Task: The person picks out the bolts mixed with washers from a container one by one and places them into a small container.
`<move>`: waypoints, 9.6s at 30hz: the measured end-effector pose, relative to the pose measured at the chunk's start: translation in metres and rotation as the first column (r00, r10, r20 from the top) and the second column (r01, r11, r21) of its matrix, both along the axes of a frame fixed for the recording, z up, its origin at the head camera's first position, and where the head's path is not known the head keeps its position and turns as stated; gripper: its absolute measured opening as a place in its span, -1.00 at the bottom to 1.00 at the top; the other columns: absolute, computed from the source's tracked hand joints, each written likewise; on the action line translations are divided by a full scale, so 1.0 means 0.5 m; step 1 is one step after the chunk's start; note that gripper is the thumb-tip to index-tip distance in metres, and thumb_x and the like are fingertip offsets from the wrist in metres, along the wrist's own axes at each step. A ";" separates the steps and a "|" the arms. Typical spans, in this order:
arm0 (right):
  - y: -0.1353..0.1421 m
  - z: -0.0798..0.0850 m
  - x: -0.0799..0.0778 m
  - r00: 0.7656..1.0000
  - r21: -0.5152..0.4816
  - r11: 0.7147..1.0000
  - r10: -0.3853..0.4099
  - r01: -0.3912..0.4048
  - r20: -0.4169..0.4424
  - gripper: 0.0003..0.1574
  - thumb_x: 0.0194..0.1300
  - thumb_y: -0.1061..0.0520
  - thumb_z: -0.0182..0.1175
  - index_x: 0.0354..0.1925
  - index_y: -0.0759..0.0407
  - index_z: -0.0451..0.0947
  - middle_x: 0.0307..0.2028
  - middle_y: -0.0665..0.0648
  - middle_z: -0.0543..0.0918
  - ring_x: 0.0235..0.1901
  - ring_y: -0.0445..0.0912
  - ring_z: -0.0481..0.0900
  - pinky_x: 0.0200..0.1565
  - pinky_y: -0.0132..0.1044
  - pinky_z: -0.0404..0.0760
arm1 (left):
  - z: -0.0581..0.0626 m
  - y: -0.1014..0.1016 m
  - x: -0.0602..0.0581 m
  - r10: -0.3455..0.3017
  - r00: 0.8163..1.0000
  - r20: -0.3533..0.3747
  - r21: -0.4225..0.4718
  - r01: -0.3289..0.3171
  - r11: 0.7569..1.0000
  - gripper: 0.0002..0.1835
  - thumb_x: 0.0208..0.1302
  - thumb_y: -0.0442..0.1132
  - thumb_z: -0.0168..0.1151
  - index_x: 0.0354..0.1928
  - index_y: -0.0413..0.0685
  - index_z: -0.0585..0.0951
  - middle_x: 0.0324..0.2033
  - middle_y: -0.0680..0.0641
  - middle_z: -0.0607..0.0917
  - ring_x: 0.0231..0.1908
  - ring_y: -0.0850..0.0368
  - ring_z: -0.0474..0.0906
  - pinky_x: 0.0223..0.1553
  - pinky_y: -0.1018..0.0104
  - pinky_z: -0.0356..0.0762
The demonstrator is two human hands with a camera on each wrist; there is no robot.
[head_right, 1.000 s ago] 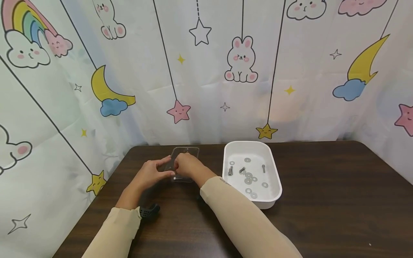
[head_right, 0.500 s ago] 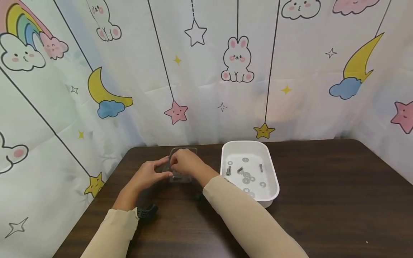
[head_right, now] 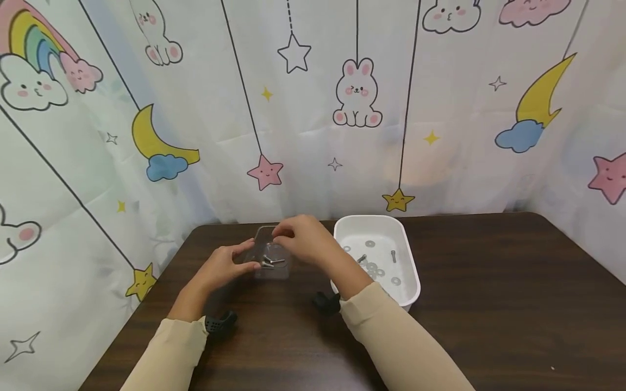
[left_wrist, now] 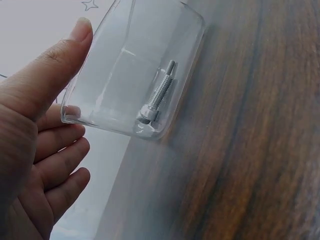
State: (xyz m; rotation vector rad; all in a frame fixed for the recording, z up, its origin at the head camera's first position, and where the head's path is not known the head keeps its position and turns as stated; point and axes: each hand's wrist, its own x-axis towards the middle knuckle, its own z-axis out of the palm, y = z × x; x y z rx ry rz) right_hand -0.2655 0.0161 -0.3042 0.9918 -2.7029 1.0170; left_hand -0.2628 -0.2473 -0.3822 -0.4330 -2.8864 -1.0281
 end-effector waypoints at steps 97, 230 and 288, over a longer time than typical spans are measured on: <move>0.168 -0.087 -0.121 0.851 0.500 0.866 -0.255 -0.010 0.459 -0.57 -0.11 0.28 0.34 -0.15 0.15 0.57 -0.46 0.13 0.66 -0.47 -0.06 0.62 -0.40 -0.24 0.70 | 0.017 0.326 0.076 -0.350 0.936 -0.046 -0.159 0.339 0.927 0.05 0.22 0.38 0.14 0.57 0.23 -0.16 0.53 -0.09 0.11 0.44 -0.10 0.20 0.41 -0.08 0.24; -0.064 -0.062 -0.109 0.994 0.204 0.972 0.110 -0.113 0.028 -0.81 0.17 0.16 0.39 -0.21 0.19 0.74 -0.27 0.07 0.78 -0.29 -0.11 0.69 -0.19 -0.34 0.68 | -0.024 0.002 0.016 -0.053 0.998 -0.016 -0.032 0.052 0.998 -0.30 0.45 0.04 0.05 0.49 -0.15 0.19 0.52 -0.13 0.12 0.47 -0.18 0.10 0.47 -0.13 0.05; -0.135 -0.106 -0.083 0.965 0.354 0.928 0.018 -0.113 0.261 -0.84 0.31 0.17 0.24 -0.34 0.23 0.69 -0.46 0.17 0.73 -0.58 -0.11 0.58 -0.49 -0.32 0.62 | -0.029 -0.002 0.010 -0.061 0.997 -0.043 0.004 0.062 0.998 -0.27 0.42 0.04 0.13 0.50 -0.11 0.18 0.47 -0.20 0.23 0.42 -0.22 0.20 0.44 -0.14 0.13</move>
